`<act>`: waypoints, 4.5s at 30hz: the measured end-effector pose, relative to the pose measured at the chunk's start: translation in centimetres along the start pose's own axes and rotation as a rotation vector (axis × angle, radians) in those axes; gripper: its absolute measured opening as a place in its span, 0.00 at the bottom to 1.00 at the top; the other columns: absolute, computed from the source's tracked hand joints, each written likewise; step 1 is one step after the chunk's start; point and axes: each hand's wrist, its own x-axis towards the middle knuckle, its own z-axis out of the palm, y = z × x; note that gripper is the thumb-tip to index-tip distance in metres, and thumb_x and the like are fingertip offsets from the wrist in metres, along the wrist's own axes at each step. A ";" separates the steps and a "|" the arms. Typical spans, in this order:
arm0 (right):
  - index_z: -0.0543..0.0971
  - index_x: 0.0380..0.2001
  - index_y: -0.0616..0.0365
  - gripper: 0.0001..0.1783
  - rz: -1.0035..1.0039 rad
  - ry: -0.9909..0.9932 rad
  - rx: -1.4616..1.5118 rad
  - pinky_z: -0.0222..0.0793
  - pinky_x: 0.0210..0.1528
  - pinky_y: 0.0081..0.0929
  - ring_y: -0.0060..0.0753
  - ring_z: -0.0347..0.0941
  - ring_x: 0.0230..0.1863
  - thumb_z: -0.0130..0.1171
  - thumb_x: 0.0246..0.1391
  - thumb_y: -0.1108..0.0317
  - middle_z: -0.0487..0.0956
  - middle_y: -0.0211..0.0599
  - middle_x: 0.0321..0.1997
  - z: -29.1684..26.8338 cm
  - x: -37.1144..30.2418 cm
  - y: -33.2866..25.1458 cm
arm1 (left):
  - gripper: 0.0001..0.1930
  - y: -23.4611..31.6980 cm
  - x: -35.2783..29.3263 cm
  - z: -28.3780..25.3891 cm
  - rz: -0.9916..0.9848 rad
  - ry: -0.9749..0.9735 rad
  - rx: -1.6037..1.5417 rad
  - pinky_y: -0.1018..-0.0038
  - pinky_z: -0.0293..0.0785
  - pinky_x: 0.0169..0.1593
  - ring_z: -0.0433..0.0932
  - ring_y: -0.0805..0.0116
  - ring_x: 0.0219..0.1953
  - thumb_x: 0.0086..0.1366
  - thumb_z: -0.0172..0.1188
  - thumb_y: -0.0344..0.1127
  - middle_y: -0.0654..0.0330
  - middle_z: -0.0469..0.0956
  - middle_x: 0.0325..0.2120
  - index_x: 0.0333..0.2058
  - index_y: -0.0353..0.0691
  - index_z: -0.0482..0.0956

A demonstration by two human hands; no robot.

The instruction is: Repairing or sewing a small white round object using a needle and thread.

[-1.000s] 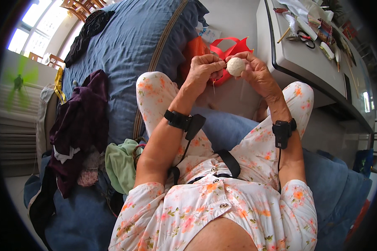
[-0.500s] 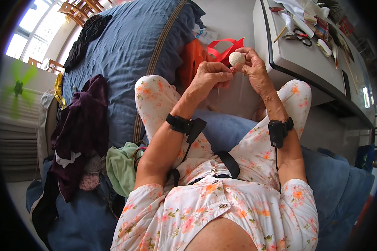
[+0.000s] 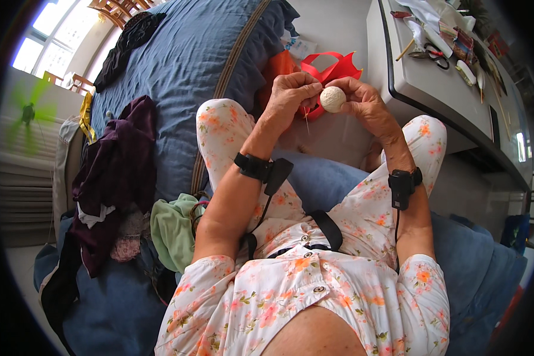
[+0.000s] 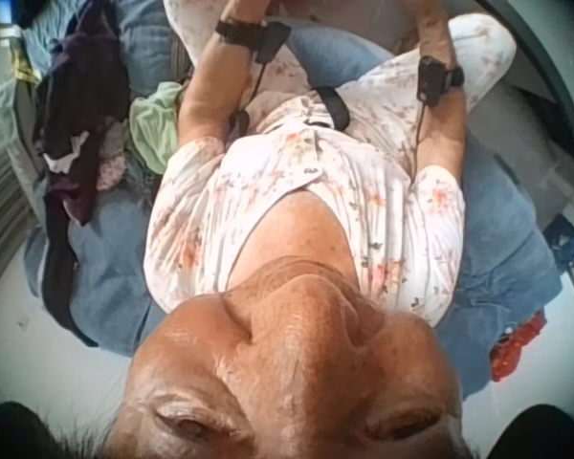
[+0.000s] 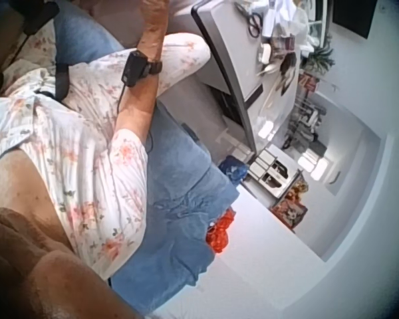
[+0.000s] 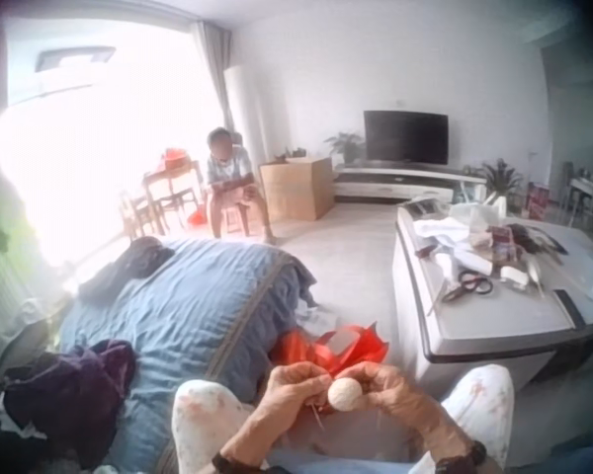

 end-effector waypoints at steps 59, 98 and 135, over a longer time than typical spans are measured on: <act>0.72 0.52 0.59 0.22 0.014 0.098 -0.092 0.73 0.49 0.21 0.21 0.72 0.46 0.60 0.52 0.74 0.75 0.31 0.45 0.3 0.7 1.3 | 0.05 -0.2 0.1 0.1 -0.016 -0.031 -0.038 0.84 0.65 0.24 0.73 0.77 0.20 0.58 0.60 0.27 0.61 0.77 0.19 0.30 0.30 0.80; 0.72 0.50 0.58 0.23 -0.100 0.348 -0.183 0.71 0.51 0.20 0.24 0.73 0.44 0.62 0.49 0.77 0.75 0.32 0.42 -0.6 1.2 1.8 | 0.05 -0.1 -0.4 0.9 -0.064 -0.069 -0.065 0.82 0.70 0.26 0.74 0.75 0.20 0.59 0.60 0.27 0.60 0.76 0.19 0.31 0.30 0.79; 0.68 0.50 0.60 0.19 -0.085 0.283 -0.080 0.75 0.46 0.22 0.23 0.72 0.46 0.56 0.56 0.73 0.74 0.35 0.44 -0.3 1.1 1.8 | 0.05 0.7 -0.9 2.2 -0.021 -0.060 0.076 0.85 0.61 0.23 0.70 0.80 0.19 0.59 0.60 0.27 0.64 0.75 0.18 0.29 0.31 0.80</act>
